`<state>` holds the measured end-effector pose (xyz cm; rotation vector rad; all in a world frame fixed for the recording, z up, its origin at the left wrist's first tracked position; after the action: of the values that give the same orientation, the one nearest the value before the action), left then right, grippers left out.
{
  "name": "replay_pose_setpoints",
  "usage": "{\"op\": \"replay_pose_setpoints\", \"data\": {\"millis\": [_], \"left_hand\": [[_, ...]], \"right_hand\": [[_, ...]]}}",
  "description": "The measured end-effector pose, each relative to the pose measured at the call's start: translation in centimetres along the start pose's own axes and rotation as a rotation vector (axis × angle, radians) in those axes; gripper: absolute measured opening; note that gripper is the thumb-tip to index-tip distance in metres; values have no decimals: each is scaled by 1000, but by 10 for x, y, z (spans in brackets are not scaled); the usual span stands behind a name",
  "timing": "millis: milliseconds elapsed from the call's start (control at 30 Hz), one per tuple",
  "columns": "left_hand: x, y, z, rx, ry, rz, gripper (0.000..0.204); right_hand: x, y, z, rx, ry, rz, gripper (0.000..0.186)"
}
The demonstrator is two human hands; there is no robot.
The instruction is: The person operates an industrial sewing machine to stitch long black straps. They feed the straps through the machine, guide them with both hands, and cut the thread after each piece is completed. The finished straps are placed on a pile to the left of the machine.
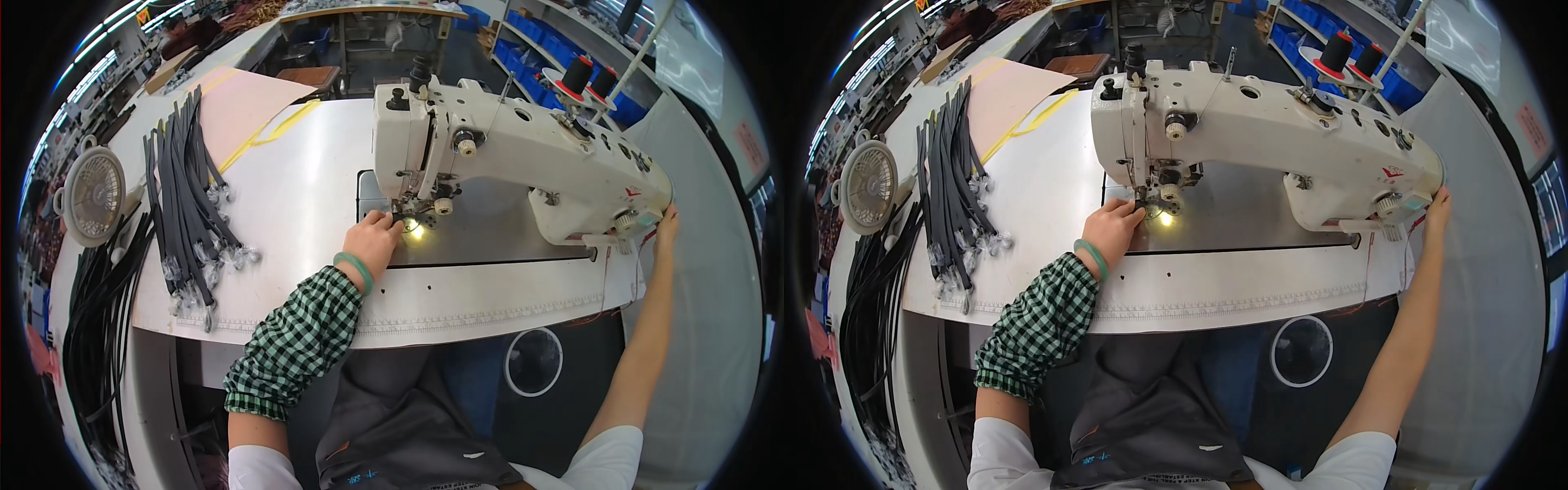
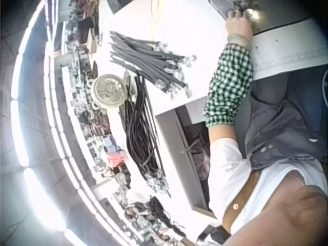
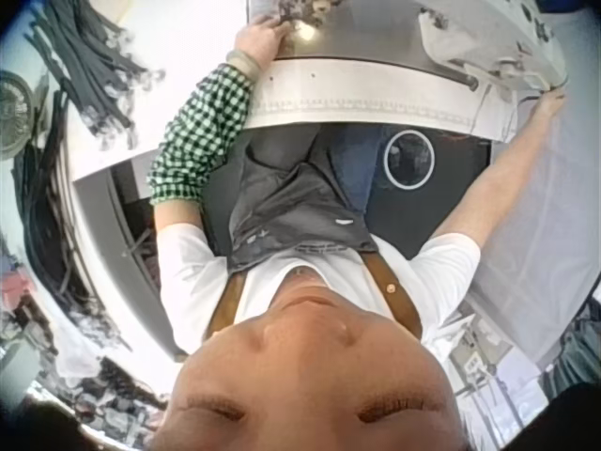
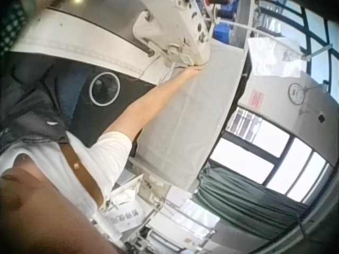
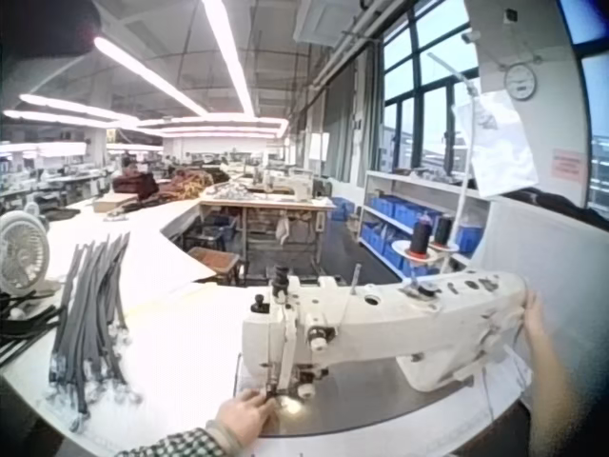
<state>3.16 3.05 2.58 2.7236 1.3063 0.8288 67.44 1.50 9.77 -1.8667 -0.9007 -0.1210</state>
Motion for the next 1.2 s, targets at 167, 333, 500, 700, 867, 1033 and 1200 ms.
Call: {"op": "replay_pose_setpoints", "data": {"millis": [167, 333, 500, 700, 867, 1033, 1200], "left_hand": [[2, 1, 1, 15, -2, -17, 23], [-1, -2, 2, 32, -41, -43, 23], [2, 0, 2, 7, -23, -25, 24], [2, 0, 0, 15, 74, 45, 13], [-1, -1, -1, 55, 59, 34, 12], [2, -1, 1, 48, 49, 16, 11], [3, -1, 1, 45, 71, 30, 10]], "right_hand": [[11, 5, -8, -181, 81, 7, 54], [12, -42, -3, -390, 136, -186, 55], [31, -44, -16, -505, -69, -128, 51], [-2, 2, -2, -57, 119, -120, 52], [8, -13, 0, -189, 115, -131, 50], [18, -40, -9, -389, -72, 0, 45], [-1, -9, -2, 119, -77, 54, 45]]}}
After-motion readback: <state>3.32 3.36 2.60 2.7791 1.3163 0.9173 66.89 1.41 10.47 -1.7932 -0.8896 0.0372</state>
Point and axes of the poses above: each hand's wrist, its own x-axis towards the middle knuckle, its own z-axis out of the palm, y = z × x, the point moved 5 cm from there along x, towards the middle knuckle, and after that the axes turned 9 degrees about -x, right-handed, at the moved point
